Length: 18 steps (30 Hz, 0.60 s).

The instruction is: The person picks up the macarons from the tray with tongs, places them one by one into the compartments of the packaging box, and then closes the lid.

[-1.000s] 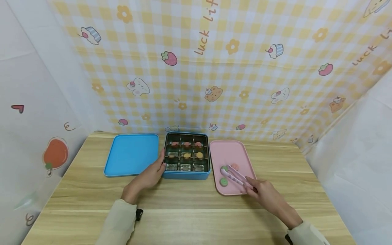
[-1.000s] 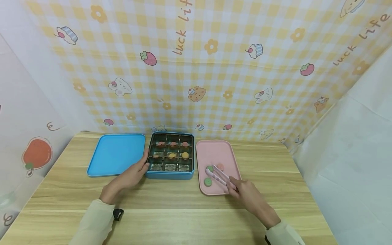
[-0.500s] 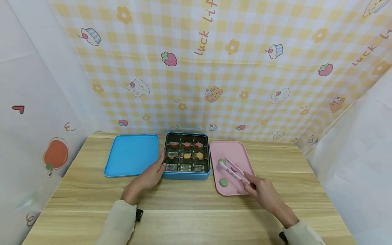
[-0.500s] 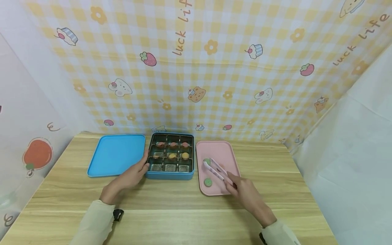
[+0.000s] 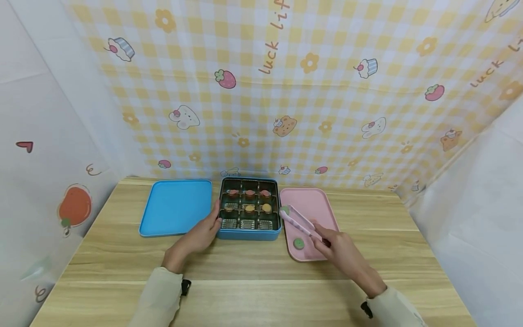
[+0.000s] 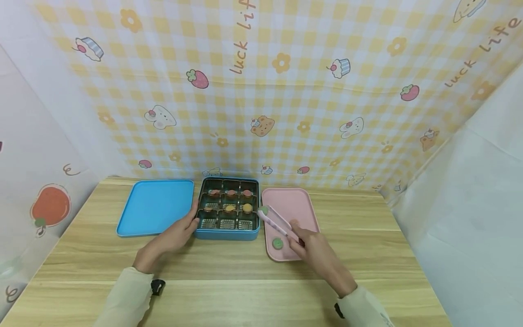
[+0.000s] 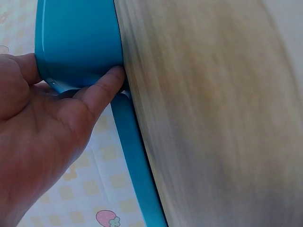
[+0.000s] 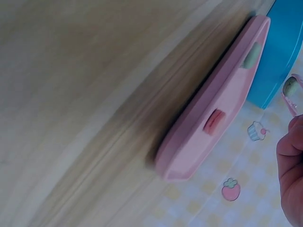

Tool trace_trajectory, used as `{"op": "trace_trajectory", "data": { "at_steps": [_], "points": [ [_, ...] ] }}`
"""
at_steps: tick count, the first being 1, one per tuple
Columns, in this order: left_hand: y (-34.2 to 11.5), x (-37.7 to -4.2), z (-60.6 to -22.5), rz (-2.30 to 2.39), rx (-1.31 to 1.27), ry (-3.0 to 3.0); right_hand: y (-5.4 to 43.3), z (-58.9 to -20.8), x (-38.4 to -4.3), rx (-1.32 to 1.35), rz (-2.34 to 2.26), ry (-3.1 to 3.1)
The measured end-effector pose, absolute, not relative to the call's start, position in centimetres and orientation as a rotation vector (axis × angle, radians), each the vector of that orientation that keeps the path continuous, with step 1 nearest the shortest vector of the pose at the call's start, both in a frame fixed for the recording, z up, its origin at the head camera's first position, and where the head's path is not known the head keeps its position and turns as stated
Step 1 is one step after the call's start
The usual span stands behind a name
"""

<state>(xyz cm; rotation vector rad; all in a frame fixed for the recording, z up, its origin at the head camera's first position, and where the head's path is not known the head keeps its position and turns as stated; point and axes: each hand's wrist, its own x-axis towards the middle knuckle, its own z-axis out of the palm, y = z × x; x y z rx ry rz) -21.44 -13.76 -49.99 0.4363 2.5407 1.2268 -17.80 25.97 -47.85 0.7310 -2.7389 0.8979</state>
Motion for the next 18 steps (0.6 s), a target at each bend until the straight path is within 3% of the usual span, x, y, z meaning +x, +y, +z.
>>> {"op": "trace_trajectory", "data": {
  "at_steps": [18],
  "points": [
    [-13.7,-21.2,-49.6,1.232,0.432,2.525,21.1,-46.5,-18.3,0.808,0.849,-2.782]
  ]
}}
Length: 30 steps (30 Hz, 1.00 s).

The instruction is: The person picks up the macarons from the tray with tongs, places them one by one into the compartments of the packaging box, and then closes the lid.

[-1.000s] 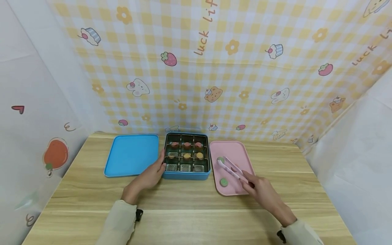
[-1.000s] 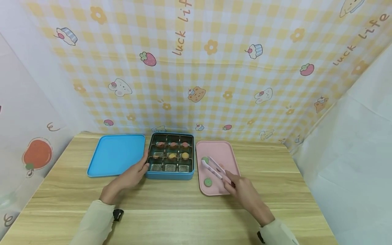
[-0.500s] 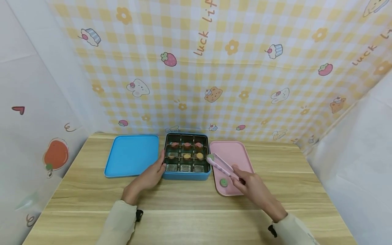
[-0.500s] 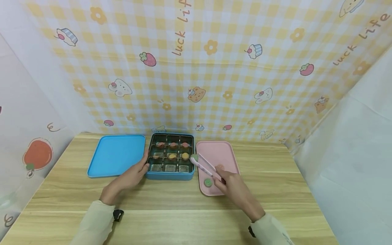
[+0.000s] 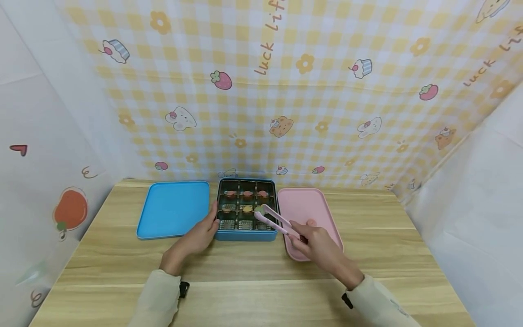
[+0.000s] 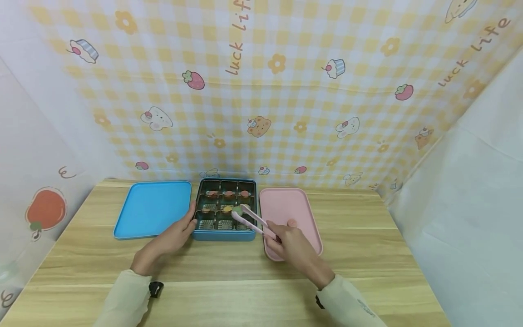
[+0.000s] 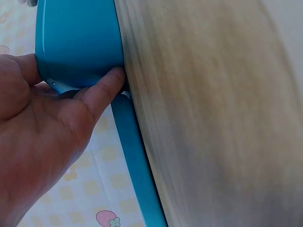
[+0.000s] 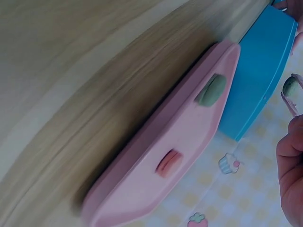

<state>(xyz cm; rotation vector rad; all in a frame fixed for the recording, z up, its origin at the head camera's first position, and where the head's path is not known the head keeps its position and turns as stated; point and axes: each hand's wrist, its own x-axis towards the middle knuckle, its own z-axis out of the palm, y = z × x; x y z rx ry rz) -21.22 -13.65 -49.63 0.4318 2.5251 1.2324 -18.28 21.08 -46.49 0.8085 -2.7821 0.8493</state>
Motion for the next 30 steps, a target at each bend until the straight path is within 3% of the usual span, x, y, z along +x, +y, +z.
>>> {"op": "trace_trajectory", "data": {
  "at_steps": [30],
  "points": [
    [-13.8,-21.6,-50.1,1.216,0.427,2.543,14.8,-47.0,-19.0,1.007,0.773,-2.88]
  ]
}}
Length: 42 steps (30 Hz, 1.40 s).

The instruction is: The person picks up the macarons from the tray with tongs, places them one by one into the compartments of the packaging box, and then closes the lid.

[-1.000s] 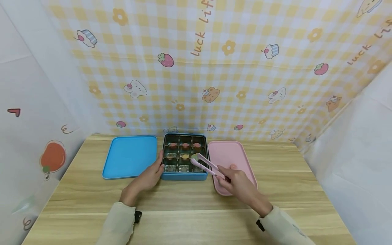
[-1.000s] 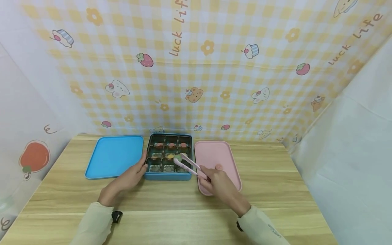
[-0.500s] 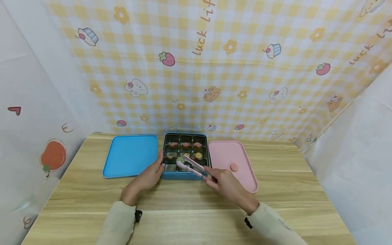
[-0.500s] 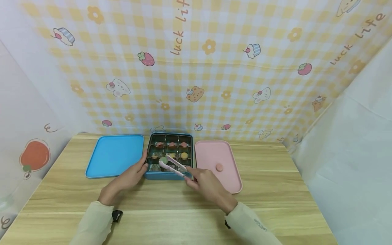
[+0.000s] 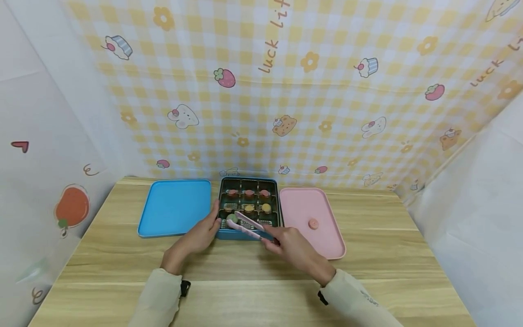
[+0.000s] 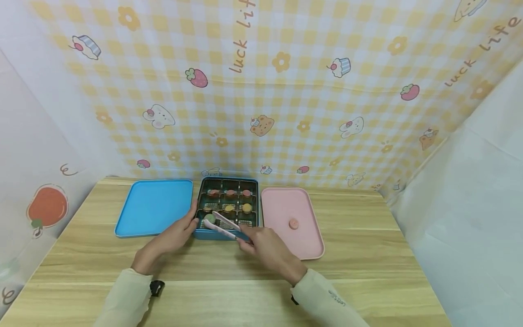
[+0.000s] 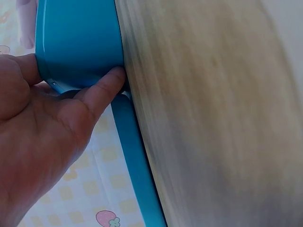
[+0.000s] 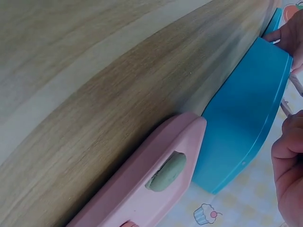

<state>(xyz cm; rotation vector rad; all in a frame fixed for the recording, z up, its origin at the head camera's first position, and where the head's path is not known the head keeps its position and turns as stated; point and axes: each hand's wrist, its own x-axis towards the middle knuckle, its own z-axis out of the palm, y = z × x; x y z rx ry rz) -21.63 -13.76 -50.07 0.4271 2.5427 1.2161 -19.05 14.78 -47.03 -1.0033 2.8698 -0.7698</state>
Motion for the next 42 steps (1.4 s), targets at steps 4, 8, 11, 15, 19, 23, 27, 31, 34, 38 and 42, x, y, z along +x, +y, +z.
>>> {"op": "trace_trajectory", "data": {
  "at_steps": [4,8,11,15,19,23,27,31,34,38,42],
  "points": [
    [-13.8,-21.6,-50.0,1.216,0.422,2.534,14.6,-47.0,-19.1,-1.008,-0.761,2.873],
    [-13.8,-21.6,-50.0,1.218,0.424,2.533,14.4,-47.0,-19.3,-1.023,-0.734,2.884],
    [-13.7,-21.6,-50.1,1.222,0.432,2.533,14.3,-46.9,-19.4,-1.033,-0.725,2.894],
    [-13.7,-21.7,-50.1,1.229,0.437,2.525,14.2,-46.9,-19.5,-1.027,-0.721,2.899],
    [-13.7,-21.7,-50.2,1.236,0.432,2.518,14.1,-46.9,-19.5,-1.022,-0.721,2.902],
    [-13.7,-21.8,-50.2,1.238,0.433,2.523,14.1,-46.8,-19.4,-1.026,-0.728,2.905],
    [-13.7,-21.8,-50.2,1.236,0.431,2.53,14.4,-46.8,-19.3,-1.024,-0.727,2.919],
    [-13.7,-21.7,-50.1,1.235,0.43,2.534,14.9,-46.8,-19.2,-1.0,-0.725,2.94],
    [-13.7,-21.7,-50.0,1.233,0.432,2.537,15.6,-46.6,-19.0,-0.969,-0.765,2.933],
    [-13.7,-21.7,-49.9,1.23,0.434,2.537,17.0,-46.4,-18.9,-0.959,-0.845,2.925],
    [-13.7,-21.7,-49.9,1.229,0.427,2.529,18.8,-46.6,-19.1,-1.015,-0.83,3.004]
  ]
}}
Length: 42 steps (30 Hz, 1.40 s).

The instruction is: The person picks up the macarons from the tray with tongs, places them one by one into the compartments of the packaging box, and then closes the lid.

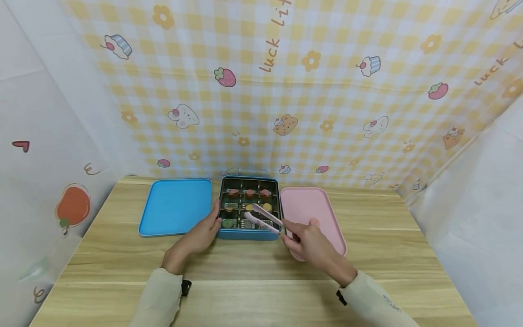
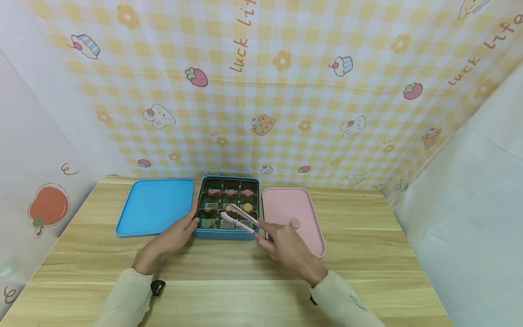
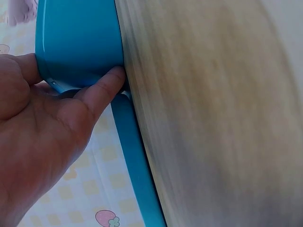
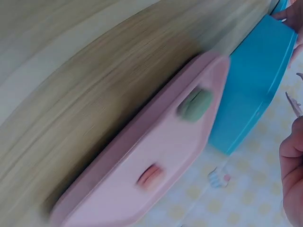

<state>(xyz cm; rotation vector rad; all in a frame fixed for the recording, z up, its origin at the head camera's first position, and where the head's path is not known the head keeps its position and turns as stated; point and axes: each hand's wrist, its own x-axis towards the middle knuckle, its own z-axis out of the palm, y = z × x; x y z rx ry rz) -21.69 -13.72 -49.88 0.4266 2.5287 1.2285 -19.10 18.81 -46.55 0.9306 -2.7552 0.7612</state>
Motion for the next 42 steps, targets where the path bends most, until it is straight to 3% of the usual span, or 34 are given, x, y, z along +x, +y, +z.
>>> {"op": "trace_trajectory", "data": {
  "at_steps": [9,22,42],
  "points": [
    [-13.8,-21.8,-50.2,1.248,0.415,2.501,23.6,-47.0,-18.5,0.882,0.789,-2.714],
    [-13.7,-21.7,-49.9,1.235,0.427,2.528,29.6,-48.6,-17.2,1.027,0.686,-2.643],
    [-13.6,-21.6,-49.9,1.225,0.433,2.537,33.1,-50.2,-15.6,1.001,0.591,-2.746]
  ]
}}
